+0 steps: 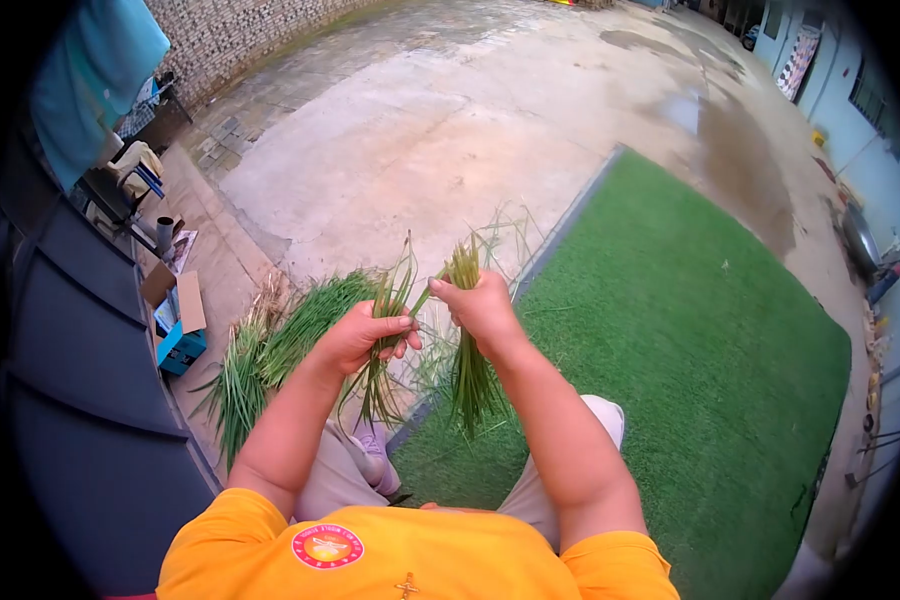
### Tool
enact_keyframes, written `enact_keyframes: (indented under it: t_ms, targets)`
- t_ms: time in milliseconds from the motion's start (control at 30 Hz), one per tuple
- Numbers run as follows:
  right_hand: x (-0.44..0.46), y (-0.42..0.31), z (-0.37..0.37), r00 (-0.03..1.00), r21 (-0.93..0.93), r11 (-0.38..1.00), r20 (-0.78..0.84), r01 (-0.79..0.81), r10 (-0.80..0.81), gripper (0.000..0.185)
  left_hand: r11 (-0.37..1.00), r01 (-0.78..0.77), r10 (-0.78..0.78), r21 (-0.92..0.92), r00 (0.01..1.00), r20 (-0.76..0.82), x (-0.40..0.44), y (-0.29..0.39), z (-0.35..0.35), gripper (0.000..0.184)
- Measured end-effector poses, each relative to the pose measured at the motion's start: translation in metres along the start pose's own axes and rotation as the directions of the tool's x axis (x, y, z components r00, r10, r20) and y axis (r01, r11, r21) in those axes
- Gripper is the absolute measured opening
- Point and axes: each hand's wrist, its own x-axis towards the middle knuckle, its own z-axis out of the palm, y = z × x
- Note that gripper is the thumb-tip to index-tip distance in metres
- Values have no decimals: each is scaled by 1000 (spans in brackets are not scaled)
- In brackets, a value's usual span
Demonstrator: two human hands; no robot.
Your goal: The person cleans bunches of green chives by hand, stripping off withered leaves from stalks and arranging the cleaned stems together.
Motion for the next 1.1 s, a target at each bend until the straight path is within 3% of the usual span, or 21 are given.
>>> enact_keyframes:
  t_ms: [167,233,367,667,767,933,1000,1067,1100]
  targets:
    - [-2,-5,-4,999,-1,1000,41,-19,19,11,998,-26,26,-50,1000,-12,4,-6,7,16]
    - [-2,-4,-5,996,-168,986,90,-10,25,9,993,-72,72,-96,997,-3,6,-7,8,17]
    - [-10,-6,1,986,-207,977,147,-45,77,8,996,-67,67,-54,998,5,7,-10,11,17]
    - [-11,-5,-2,982,-303,953,186,24,35,8,994,-77,71,-82,995,-76,8,-15,13,14]
    - [-9,-6,-6,980,-341,940,180,-24,91,10,986,-162,153,-47,975,-161,14,-15,4,13]
    - [-3,-13,-21,988,-245,968,125,-54,87,12,970,-224,242,93,887,-393,12,2,-25,12]
    - [-4,-21,-27,991,-202,978,108,-52,75,12,965,-250,258,76,869,-422,11,6,-38,12]
    - [-2,-24,-37,1000,-42,999,-14,23,-23,12,949,-306,219,-70,804,-553,9,6,-53,13]
    - [-1,-24,-43,1000,-43,999,-11,20,-20,12,945,-321,219,-57,756,-617,8,6,-60,13]
